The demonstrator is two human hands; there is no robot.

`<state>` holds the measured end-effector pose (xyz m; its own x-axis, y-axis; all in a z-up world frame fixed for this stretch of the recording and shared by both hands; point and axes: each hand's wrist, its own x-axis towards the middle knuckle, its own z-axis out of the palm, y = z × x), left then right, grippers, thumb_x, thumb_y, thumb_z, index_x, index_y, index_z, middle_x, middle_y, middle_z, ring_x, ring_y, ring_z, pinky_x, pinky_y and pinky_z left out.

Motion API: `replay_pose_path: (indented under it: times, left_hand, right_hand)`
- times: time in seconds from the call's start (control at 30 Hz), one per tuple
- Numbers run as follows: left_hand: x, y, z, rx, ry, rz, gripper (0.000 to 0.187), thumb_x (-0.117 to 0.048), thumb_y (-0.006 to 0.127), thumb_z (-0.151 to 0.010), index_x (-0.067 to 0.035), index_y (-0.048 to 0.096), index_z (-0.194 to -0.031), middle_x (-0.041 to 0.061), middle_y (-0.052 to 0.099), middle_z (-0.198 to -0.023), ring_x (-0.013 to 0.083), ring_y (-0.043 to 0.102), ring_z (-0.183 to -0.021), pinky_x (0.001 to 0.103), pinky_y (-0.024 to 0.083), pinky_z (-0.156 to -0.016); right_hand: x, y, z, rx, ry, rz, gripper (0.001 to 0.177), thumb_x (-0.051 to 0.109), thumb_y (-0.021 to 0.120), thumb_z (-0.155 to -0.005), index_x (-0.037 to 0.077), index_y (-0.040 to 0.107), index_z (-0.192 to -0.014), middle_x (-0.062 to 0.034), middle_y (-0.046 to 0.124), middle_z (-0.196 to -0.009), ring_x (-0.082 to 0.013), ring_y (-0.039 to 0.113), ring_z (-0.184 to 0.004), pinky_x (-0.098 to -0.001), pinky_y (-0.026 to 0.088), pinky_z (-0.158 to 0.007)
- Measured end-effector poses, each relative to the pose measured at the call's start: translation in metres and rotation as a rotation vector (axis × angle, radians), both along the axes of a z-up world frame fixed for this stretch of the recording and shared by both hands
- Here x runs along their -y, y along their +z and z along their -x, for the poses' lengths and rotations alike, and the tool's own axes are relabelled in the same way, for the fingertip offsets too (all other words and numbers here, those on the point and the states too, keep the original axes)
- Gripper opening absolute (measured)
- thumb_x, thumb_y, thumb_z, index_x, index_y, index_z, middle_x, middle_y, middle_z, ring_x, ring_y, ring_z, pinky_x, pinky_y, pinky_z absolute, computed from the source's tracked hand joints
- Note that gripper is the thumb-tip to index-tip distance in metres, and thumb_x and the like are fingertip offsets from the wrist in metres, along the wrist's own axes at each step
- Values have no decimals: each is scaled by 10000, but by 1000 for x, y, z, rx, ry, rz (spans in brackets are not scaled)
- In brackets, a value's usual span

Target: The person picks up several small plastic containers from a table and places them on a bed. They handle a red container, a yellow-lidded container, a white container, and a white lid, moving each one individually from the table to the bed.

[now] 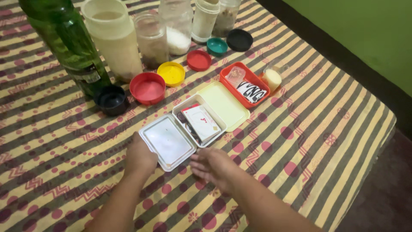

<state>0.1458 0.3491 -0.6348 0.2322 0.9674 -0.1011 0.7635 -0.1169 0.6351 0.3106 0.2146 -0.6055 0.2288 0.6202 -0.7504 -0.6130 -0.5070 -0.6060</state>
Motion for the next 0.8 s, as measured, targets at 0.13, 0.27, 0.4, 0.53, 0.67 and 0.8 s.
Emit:
replay_pose_path:
  times: [0.13,0.27,0.4,0.53,0.67,0.8]
  left_hand:
    - [3,26,2,-13,59,371,518,45,603,-857,-53,453,-1343,238,702,-1014,343,748,-646,454,583,-498]
    - [6,44,6,35,22,394,629,42,633,-840,-64,443,-1431,221,747,-923,288,719,-601,425,546,-449]
    - [5,39,12,70,1,381,939,33,695,-808,-59,203,-1603,154,737,-892,271,723,-594,399,568,-460]
    - [0,20,18,90,-13,388,981,-4,737,-791,-44,193,-1606,157,735,-929,261,739,-639,402,587,-517]
    - [-10,0,22,59,-77,261,925,-79,802,-749,3,325,-1537,182,806,-911,232,751,-739,357,567,-678]
    - [-20,-2,25,-35,-127,151,818,-116,886,-701,44,454,-1377,233,729,-947,305,713,-792,396,565,-689]
  right_hand:
    - [2,-3,-5,-9,-56,96,431,388,474,-1014,79,552,-1305,-80,632,-1123,-224,658,-1029,-380,586,-955]
    - [-5,-6,-10,144,-62,150,417,429,561,-1013,51,599,-1185,-79,624,-1034,-215,659,-899,-366,601,-871]
    - [-8,-13,-18,157,-41,119,285,304,622,-999,38,582,-1095,-69,643,-961,-197,673,-857,-358,619,-833]
    - [-4,-15,-17,124,-66,103,219,250,629,-994,47,593,-1066,-67,632,-944,-194,672,-856,-364,622,-828]
    - [-5,-11,-11,121,7,104,235,268,598,-993,47,632,-1064,-56,657,-966,-183,675,-861,-345,614,-860]
    - [-4,-6,-6,95,74,61,217,254,625,-987,59,637,-1082,-37,668,-997,-161,671,-891,-322,583,-889]
